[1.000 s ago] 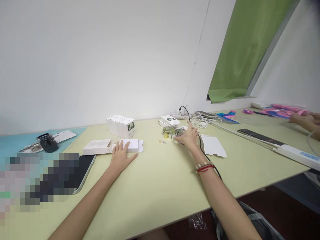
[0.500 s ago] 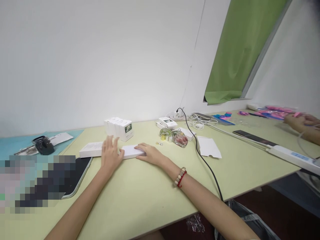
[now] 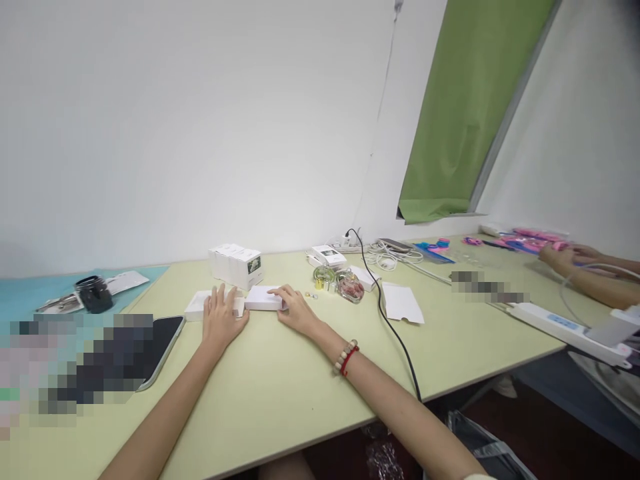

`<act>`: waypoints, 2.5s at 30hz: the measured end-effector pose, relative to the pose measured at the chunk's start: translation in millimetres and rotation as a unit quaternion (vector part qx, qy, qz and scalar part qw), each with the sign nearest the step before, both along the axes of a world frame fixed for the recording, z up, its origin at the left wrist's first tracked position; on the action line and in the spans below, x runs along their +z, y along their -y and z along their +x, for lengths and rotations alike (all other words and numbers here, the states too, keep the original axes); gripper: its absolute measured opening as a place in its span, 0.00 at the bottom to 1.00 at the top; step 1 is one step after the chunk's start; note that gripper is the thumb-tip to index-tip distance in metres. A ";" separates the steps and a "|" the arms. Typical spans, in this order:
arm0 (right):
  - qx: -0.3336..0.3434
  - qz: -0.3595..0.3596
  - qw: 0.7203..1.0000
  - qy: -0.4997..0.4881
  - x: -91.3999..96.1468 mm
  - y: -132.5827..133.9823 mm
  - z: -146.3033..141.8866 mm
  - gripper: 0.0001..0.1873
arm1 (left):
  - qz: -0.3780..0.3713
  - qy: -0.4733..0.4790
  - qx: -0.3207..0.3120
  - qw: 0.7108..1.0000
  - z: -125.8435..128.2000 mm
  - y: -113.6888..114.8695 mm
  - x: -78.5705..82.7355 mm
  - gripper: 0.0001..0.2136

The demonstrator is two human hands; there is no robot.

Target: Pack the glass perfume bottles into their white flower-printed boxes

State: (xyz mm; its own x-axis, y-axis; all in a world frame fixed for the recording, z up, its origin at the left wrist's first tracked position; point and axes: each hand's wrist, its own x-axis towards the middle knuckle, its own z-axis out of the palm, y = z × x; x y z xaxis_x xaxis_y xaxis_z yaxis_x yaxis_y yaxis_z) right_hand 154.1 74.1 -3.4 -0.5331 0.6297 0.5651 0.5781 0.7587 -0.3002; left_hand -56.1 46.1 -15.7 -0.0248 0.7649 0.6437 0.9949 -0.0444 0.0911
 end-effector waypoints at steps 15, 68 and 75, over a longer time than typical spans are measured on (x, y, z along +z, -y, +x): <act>-0.167 0.149 0.974 -0.039 82.8 29.8 98.2 0.15 | -0.008 -0.003 -0.019 1.000 4.3 43.4 0.8 0.25; -0.141 -0.414 0.826 -0.354 140.0 -80.0 160.4 0.21 | -0.166 0.069 -0.054 0.982 24.7 91.0 -13.6 0.20; -0.159 -0.436 0.772 -0.434 107.7 -119.8 185.8 0.09 | -0.225 0.080 -0.045 0.970 22.8 87.1 -10.4 0.23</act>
